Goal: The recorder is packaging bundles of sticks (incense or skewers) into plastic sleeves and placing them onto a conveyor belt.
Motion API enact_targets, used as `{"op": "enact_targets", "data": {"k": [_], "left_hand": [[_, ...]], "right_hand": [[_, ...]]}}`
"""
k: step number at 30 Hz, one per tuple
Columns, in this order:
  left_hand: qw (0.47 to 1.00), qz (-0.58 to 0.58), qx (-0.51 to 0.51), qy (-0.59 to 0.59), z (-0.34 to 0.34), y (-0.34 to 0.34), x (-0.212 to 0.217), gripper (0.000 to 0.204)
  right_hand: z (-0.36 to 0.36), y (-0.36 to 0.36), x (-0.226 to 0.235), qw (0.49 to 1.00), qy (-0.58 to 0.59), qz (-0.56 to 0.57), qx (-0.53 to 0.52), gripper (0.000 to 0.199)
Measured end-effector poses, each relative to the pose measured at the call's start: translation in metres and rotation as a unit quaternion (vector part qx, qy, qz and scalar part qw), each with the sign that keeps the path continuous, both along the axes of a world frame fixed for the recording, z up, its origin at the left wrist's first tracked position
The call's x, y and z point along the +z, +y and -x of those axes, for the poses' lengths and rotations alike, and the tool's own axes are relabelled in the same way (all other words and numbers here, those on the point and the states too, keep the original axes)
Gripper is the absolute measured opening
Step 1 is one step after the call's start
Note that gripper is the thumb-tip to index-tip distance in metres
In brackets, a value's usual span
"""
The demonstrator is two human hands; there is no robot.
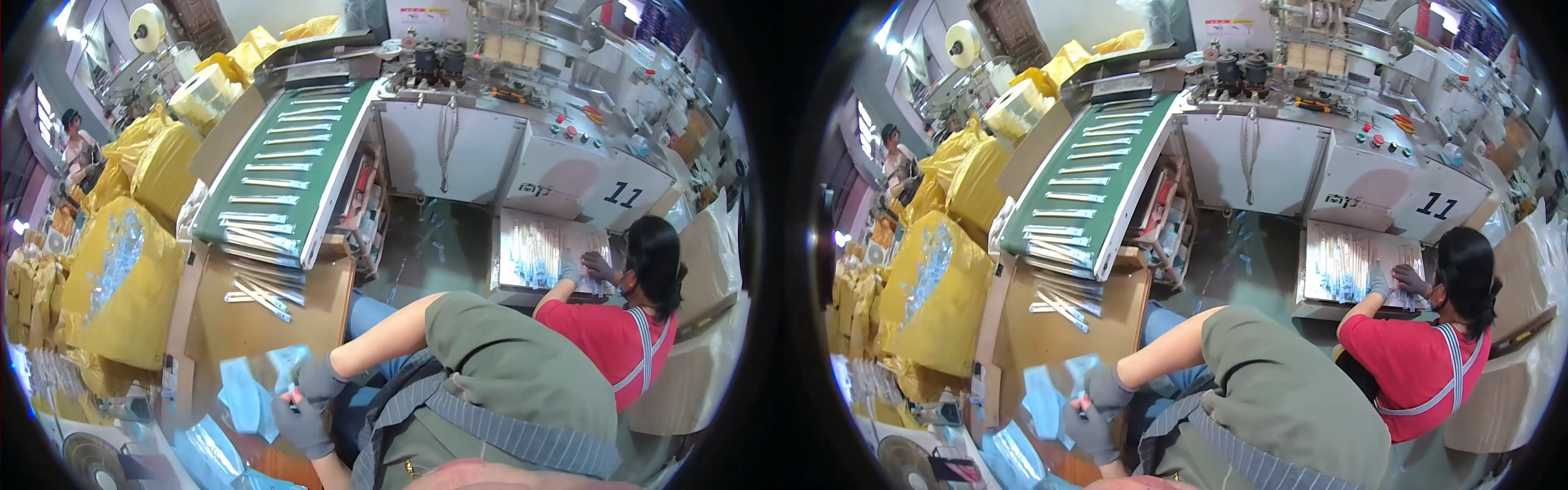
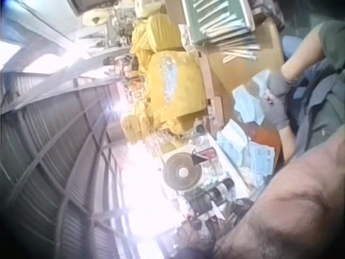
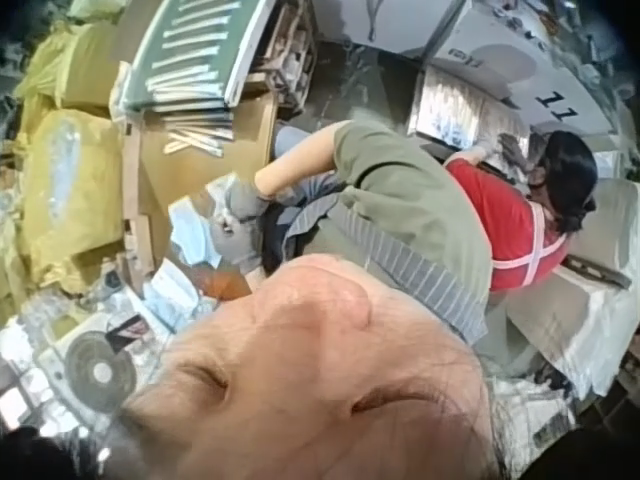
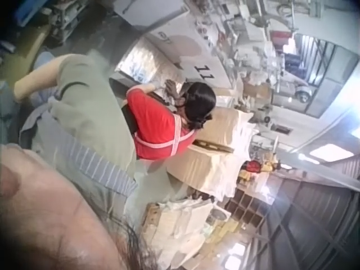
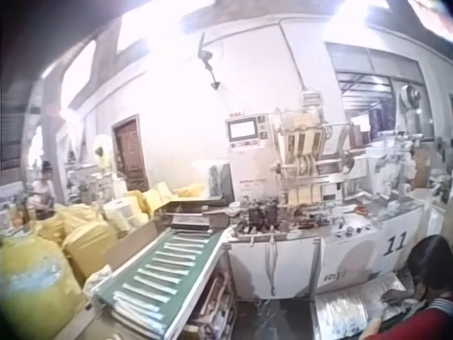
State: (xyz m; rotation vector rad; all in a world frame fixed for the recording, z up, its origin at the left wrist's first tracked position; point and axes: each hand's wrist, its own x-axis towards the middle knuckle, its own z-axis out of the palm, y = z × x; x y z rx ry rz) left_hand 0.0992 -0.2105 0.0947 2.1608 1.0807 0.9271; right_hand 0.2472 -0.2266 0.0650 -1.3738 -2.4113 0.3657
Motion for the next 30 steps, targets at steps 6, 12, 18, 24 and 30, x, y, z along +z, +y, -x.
{"op": "enact_targets", "data": {"k": [6, 12, 18, 24, 30], "left_hand": [[0.988, -0.142, -0.061, 0.028, -0.004, -0.034, 0.045, 0.010], [0.965, -0.262, -0.012, -0.013, 0.018, -0.048, 0.090, 0.011], [0.954, -0.298, 0.013, -0.027, 0.029, -0.024, 0.077, 0.012], [0.916, -0.379, 0.118, 0.061, 0.061, 0.045, 0.022, 0.010], [0.899, -0.179, 0.095, 0.389, 0.090, 0.081, -0.038, 0.029]], "right_hand": [[0.015, 0.013, -0.001, 0.976, 0.212, -0.007, 0.043, 0.021], [0.011, 0.056, 0.002, 0.922, 0.369, -0.092, 0.078, 0.019], [0.014, 0.019, 0.139, 0.999, 0.051, 0.017, 0.008, 0.025], [0.030, 0.024, 0.098, 0.981, 0.181, 0.073, 0.003, 0.025], [-0.059, 0.062, 0.030, 0.949, 0.185, -0.086, -0.240, 0.072]]}}
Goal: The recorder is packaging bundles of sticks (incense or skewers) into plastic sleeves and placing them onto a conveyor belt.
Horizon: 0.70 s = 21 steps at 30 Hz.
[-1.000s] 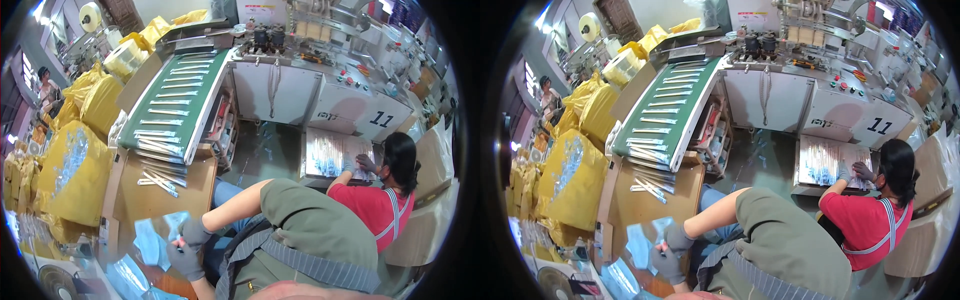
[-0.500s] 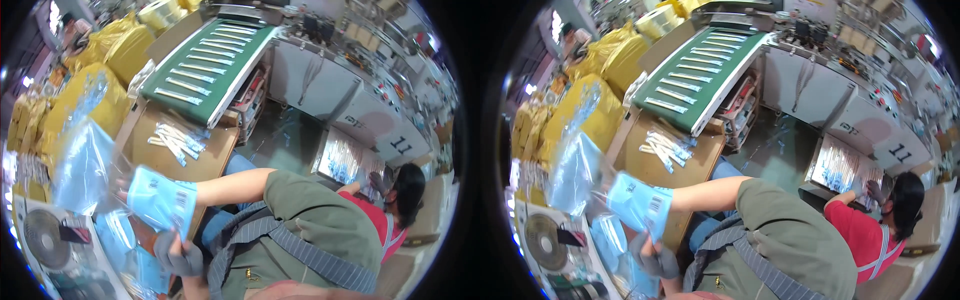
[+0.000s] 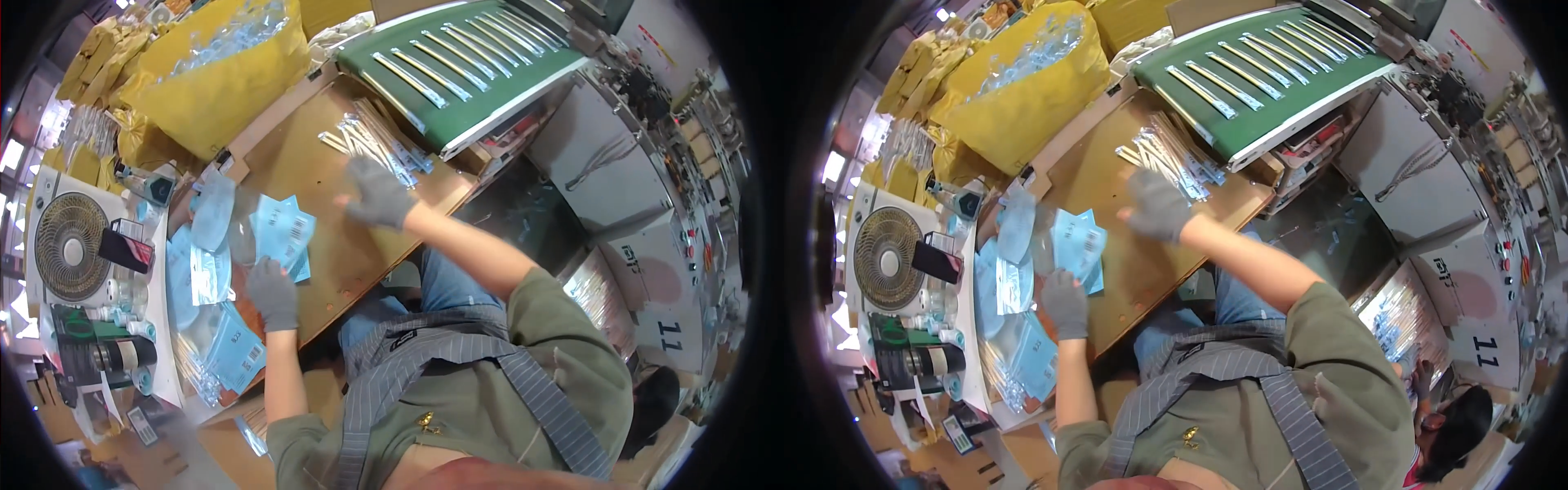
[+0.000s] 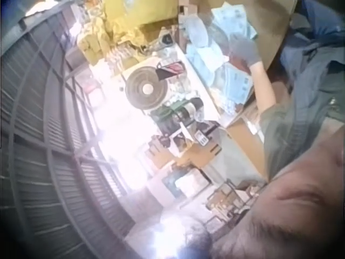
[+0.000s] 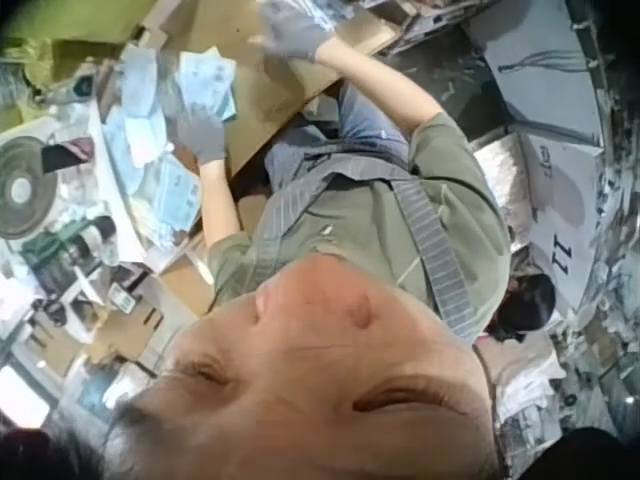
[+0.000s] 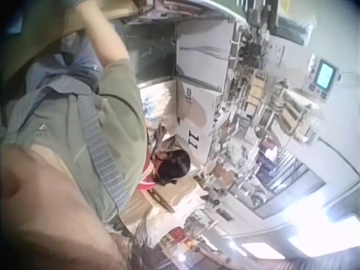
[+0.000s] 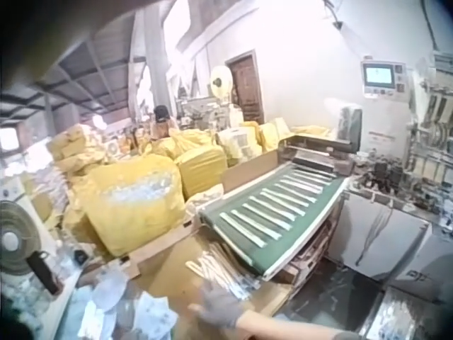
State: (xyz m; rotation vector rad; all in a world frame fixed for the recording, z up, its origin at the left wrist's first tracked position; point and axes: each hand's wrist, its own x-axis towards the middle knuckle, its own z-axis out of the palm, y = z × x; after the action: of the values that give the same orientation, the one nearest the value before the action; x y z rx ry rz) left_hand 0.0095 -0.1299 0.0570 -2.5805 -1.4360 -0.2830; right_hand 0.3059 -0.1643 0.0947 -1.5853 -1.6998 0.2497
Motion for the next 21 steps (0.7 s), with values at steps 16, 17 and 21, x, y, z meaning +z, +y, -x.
{"op": "enact_targets", "data": {"k": [16, 17, 21], "left_hand": [[0.935, 0.074, -0.026, -0.347, -0.204, 0.063, -0.066, 0.038], [0.943, 0.096, 0.001, -0.317, -0.188, 0.071, -0.068, 0.040], [0.961, 0.052, -0.007, -0.272, -0.192, 0.072, -0.068, 0.051]], "right_hand": [[-0.062, 0.054, -0.135, 0.958, 0.224, -0.055, -0.172, 0.048], [-0.054, 0.033, -0.121, 0.968, 0.212, 0.012, -0.134, 0.056], [-0.055, -0.064, -0.125, 0.994, 0.031, -0.061, -0.088, 0.049]]}}
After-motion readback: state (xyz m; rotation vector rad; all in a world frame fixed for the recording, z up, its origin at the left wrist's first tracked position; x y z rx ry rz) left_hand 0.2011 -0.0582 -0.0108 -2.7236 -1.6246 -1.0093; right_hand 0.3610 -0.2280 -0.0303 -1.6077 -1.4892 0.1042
